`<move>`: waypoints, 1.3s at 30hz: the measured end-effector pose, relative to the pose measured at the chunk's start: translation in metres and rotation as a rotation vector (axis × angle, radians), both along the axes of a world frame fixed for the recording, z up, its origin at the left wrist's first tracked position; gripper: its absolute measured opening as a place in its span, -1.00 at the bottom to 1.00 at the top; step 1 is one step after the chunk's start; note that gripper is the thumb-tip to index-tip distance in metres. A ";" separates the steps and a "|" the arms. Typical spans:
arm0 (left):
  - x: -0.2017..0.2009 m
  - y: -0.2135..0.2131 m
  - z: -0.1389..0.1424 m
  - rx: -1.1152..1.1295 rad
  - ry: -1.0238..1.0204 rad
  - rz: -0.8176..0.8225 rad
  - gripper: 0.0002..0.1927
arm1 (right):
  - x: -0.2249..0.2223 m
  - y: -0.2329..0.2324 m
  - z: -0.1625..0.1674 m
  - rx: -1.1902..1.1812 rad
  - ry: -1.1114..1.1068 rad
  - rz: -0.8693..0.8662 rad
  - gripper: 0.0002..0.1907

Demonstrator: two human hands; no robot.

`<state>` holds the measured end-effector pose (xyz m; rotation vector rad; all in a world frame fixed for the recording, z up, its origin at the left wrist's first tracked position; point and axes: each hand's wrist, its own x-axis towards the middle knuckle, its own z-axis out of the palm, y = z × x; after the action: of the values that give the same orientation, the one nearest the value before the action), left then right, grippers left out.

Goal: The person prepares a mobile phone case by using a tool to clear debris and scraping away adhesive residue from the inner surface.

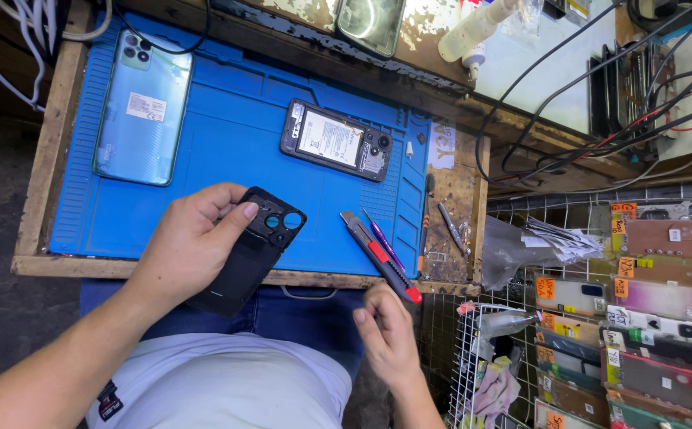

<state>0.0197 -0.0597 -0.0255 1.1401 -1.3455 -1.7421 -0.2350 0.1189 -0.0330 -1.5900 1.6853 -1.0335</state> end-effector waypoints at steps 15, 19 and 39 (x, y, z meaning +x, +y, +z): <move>-0.019 0.020 0.029 -0.217 -0.283 -0.134 -0.77 | -0.006 0.023 0.027 0.369 0.102 -0.189 -0.81; -0.021 0.034 0.036 -0.483 -0.312 -0.135 -0.80 | 0.019 -0.021 0.036 0.025 -0.035 -0.131 -0.79; -0.022 0.058 0.031 -0.699 -0.315 -0.124 -0.86 | 0.041 -0.056 -0.002 0.134 -0.424 -0.121 -0.98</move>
<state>-0.0024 -0.0016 0.0051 0.9480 -2.0344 -1.0276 -0.1941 0.0626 -0.0345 -1.1009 1.5314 -1.1925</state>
